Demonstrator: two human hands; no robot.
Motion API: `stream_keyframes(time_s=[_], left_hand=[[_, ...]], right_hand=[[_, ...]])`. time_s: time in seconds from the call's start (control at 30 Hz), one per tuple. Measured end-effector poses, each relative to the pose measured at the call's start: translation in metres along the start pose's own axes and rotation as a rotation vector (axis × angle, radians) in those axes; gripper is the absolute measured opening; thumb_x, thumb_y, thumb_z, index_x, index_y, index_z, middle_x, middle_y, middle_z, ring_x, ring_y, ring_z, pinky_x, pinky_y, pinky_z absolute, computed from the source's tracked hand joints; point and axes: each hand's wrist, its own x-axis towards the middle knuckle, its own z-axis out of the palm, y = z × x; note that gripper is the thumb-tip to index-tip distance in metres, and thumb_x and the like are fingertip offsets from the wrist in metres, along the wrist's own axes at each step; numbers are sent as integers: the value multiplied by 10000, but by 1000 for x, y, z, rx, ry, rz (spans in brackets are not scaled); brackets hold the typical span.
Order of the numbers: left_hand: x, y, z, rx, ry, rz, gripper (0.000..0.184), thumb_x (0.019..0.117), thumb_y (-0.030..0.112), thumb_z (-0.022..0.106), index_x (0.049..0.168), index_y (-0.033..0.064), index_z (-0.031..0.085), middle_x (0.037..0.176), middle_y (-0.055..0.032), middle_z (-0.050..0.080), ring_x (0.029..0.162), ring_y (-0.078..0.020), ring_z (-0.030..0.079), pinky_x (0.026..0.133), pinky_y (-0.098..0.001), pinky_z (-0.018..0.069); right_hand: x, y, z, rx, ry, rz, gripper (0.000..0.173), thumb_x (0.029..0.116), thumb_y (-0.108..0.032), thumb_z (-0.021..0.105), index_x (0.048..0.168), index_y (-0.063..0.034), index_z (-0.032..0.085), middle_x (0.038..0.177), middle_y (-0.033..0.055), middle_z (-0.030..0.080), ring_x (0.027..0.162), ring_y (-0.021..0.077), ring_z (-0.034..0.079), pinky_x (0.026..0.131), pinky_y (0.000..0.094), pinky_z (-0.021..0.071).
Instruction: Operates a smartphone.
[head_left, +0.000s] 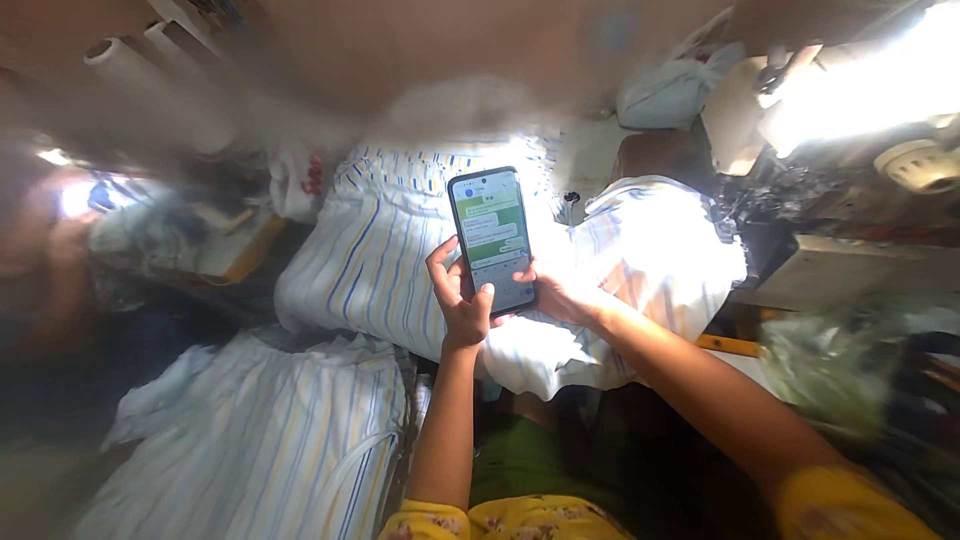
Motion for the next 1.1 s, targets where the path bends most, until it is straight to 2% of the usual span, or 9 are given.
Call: stream_keyframes(time_s=[0.1,0.3,0.4,0.5,0.6,0.7,0.8,1.0,1.1], left_hand=[[0,-4,-2,-40,-18,21,503,936,356,634,1378,257,416,1141,133,720,997,-26,707,859,-249,598],[-1,-5,-2,-25,-4,24,452,972,389,574,1375,250,423,1122,138,724,1004,-19,703,867,-245,592],[-1,-4,-2,-44,4,1,477,963,459,595,1366,267,429,1115,137,729,995,-20,707,856,-241,596],[-1,-4,-2,-45,16,-4,488,959,506,596,1361,277,441,1102,136,734,993,-22,709,856,-243,596],[-1,-5,-2,-53,10,12,466,971,482,584,1360,271,436,1106,131,733,993,-22,709,862,-243,595],[0,-4,0,-117,26,-7,503,936,529,628,1348,286,473,1078,122,743,985,-29,714,857,-249,596],[0,-5,0,-175,27,-37,534,902,594,642,1334,312,502,1082,103,747,988,-46,718,850,-265,599],[0,-5,-1,-173,26,-42,520,916,601,618,1332,311,503,1097,99,746,995,-49,717,852,-267,599],[0,-6,-2,-179,24,-32,524,916,609,618,1334,315,502,1095,98,746,994,-49,718,851,-267,600]], right_hand=[[0,1,0,-18,-42,-30,338,989,-50,447,1308,-152,486,1043,35,731,867,175,745,701,339,642],[-1,0,4,-18,25,-14,323,1024,-10,409,1318,-121,480,1033,59,724,842,186,744,683,343,641],[3,5,-2,35,16,3,320,982,-101,338,1232,-161,528,989,27,736,846,160,743,681,335,636],[4,6,-5,74,20,18,311,1047,-134,276,1214,-155,537,995,42,737,867,173,744,691,347,637],[4,5,-3,51,30,18,305,1037,-115,293,1217,-148,536,981,42,738,843,168,745,675,333,636],[2,1,1,-5,18,3,293,1015,-98,365,1268,-156,500,999,34,727,835,163,740,669,325,634],[1,0,4,-18,10,-14,299,1041,-45,354,1283,-145,498,1007,39,724,831,168,740,672,324,635],[-1,3,0,-92,-17,-63,466,870,88,442,1284,-124,479,1032,3,725,856,128,733,705,306,634],[-1,2,1,-138,5,-38,506,877,148,451,1314,-107,461,1036,4,711,866,112,721,737,290,626]])
